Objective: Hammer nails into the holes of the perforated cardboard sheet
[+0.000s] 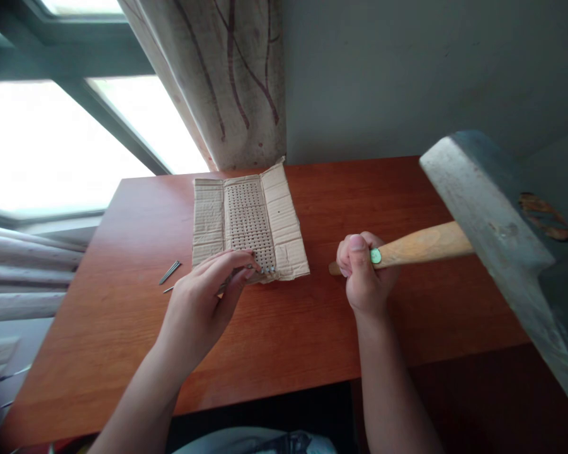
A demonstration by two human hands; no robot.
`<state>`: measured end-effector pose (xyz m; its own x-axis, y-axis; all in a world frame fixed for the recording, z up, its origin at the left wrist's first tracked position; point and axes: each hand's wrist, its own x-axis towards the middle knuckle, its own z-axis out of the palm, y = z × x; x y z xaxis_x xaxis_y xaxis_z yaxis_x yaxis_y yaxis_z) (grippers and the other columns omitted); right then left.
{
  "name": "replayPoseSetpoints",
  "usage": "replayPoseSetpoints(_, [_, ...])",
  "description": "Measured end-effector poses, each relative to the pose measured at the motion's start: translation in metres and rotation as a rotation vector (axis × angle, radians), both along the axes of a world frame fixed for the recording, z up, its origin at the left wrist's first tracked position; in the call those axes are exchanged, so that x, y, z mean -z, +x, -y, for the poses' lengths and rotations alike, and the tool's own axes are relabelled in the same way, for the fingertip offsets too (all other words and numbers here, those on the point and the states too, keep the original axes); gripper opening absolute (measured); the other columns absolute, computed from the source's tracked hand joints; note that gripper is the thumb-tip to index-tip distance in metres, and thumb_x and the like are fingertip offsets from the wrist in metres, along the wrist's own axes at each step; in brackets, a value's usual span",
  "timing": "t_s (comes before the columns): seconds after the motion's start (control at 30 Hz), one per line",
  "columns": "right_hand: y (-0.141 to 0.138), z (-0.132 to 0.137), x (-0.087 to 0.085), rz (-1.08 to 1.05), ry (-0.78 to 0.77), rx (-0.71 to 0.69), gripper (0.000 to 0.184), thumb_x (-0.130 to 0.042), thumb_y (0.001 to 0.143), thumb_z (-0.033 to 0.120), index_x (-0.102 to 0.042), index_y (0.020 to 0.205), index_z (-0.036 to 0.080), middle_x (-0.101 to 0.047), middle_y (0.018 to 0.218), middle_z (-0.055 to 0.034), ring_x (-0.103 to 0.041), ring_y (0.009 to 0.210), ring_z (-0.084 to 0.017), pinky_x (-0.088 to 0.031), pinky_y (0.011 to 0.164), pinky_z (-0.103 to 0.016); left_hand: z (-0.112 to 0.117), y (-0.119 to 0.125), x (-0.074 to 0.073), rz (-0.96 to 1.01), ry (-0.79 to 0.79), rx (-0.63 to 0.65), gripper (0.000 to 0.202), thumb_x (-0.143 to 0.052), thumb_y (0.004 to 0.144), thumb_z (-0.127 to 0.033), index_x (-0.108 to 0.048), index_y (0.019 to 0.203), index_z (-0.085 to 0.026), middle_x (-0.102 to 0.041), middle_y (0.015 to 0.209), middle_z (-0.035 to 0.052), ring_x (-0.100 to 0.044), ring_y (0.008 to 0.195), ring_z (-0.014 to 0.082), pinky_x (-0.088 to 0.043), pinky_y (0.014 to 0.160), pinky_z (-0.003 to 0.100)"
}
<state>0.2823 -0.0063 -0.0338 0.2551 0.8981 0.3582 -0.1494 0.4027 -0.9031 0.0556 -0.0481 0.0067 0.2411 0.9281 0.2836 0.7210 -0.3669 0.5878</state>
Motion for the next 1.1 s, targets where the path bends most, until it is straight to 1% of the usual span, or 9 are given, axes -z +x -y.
replayPoseSetpoints(0.1, [0.0, 0.0, 0.0, -0.006, -0.006, 0.001, 0.053, -0.066, 0.095, 0.041, -0.035, 0.057, 0.022, -0.031, 0.046, 0.0076, -0.027, 0.039, -0.007, -0.015, 0.039, -0.026, 0.0, 0.001, 0.002, 0.002, 0.019, 0.007, 0.014, -0.049, 0.102, -0.017, -0.062, 0.1, -0.023, -0.077, 0.103, 0.002, -0.071, 0.098, 0.019, -0.053, 0.09, 0.031])
replayPoseSetpoints(0.27, [0.001, -0.001, 0.001, -0.009, 0.016, -0.01, 0.052, -0.065, 0.096, 0.039, -0.036, 0.057, 0.022, -0.031, 0.046, 0.0076, -0.027, 0.039, -0.007, -0.015, 0.039, -0.027, 0.0, 0.002, 0.004, 0.0, 0.055, 0.009, 0.015, -0.049, 0.102, -0.017, -0.063, 0.101, -0.023, -0.077, 0.107, 0.0032, -0.071, 0.107, 0.0199, -0.054, 0.098, 0.033])
replayPoseSetpoints(0.5, [0.002, -0.001, 0.003, -0.011, 0.01, -0.024, 0.051, -0.064, 0.097, 0.038, -0.037, 0.057, 0.022, -0.031, 0.047, 0.0076, -0.028, 0.039, -0.007, -0.016, 0.04, -0.026, 0.001, -0.001, 0.007, 0.092, 0.004, -0.005, 0.011, -0.057, 0.098, -0.017, -0.065, 0.099, -0.023, -0.078, 0.107, 0.002, -0.073, 0.102, 0.0183, -0.057, 0.096, 0.032])
replayPoseSetpoints(0.67, [0.003, -0.001, 0.001, 0.037, -0.005, -0.06, 0.052, -0.06, 0.1, 0.038, -0.035, 0.057, 0.022, -0.031, 0.048, 0.007, -0.029, 0.041, -0.007, -0.018, 0.04, -0.025, 0.0, -0.001, 0.013, 0.088, 0.046, -0.008, 0.011, -0.06, 0.096, -0.014, -0.068, 0.094, -0.022, -0.079, 0.106, 0.0021, -0.074, 0.102, 0.0185, -0.059, 0.093, 0.031])
replayPoseSetpoints(0.73, [0.004, 0.001, 0.0, 0.069, -0.03, -0.079, 0.048, -0.06, 0.1, 0.04, -0.038, 0.062, 0.022, -0.032, 0.05, 0.0075, -0.03, 0.041, -0.007, -0.02, 0.04, -0.024, -0.001, -0.001, 0.015, 0.092, 0.055, -0.016, 0.01, -0.061, 0.095, -0.015, -0.068, 0.093, -0.022, -0.079, 0.105, 0.0021, -0.074, 0.101, 0.0187, -0.059, 0.094, 0.032])
replayPoseSetpoints(0.8, [0.008, 0.007, -0.002, 0.102, -0.084, -0.097, 0.038, -0.063, 0.099, 0.042, -0.042, 0.072, 0.023, -0.034, 0.052, 0.009, -0.03, 0.042, -0.007, -0.021, 0.04, -0.022, -0.001, -0.001, 0.018, 0.094, 0.064, -0.03, 0.009, -0.063, 0.095, -0.015, -0.068, 0.092, -0.022, -0.079, 0.106, 0.0023, -0.075, 0.102, 0.0194, -0.059, 0.095, 0.033])
replayPoseSetpoints(0.87, [0.016, 0.017, -0.005, 0.182, -0.162, -0.117, 0.033, -0.066, 0.096, 0.044, -0.044, 0.081, 0.025, -0.036, 0.055, 0.0096, -0.032, 0.043, -0.008, -0.023, 0.041, -0.022, -0.001, -0.002, 0.019, 0.092, 0.082, -0.036, 0.008, -0.064, 0.094, -0.015, -0.068, 0.093, -0.022, -0.079, 0.107, 0.0024, -0.074, 0.104, 0.0199, -0.059, 0.096, 0.034])
replayPoseSetpoints(0.97, [0.034, 0.036, -0.015, 0.446, -0.258, -0.147, 0.034, -0.065, 0.096, 0.048, -0.047, 0.08, 0.024, -0.043, 0.06, 0.0063, -0.04, 0.048, -0.01, -0.032, 0.045, -0.024, -0.002, -0.002, 0.02, 0.096, 0.105, -0.021, 0.01, -0.063, 0.095, -0.015, -0.069, 0.093, -0.022, -0.08, 0.106, 0.0017, -0.074, 0.105, 0.0198, -0.059, 0.099, 0.035])
replayPoseSetpoints(1.1, [0.058, 0.057, -0.042, 0.818, -0.346, -0.264, 0.027, -0.057, 0.102, 0.044, -0.056, 0.085, 0.023, -0.051, 0.065, 0.0034, -0.049, 0.054, -0.011, -0.04, 0.05, -0.025, -0.003, -0.001, 0.021, 0.099, 0.129, -0.029, 0.009, -0.063, 0.096, -0.016, -0.07, 0.093, -0.022, -0.08, 0.106, 0.0017, -0.075, 0.102, 0.0205, -0.059, 0.098, 0.036])
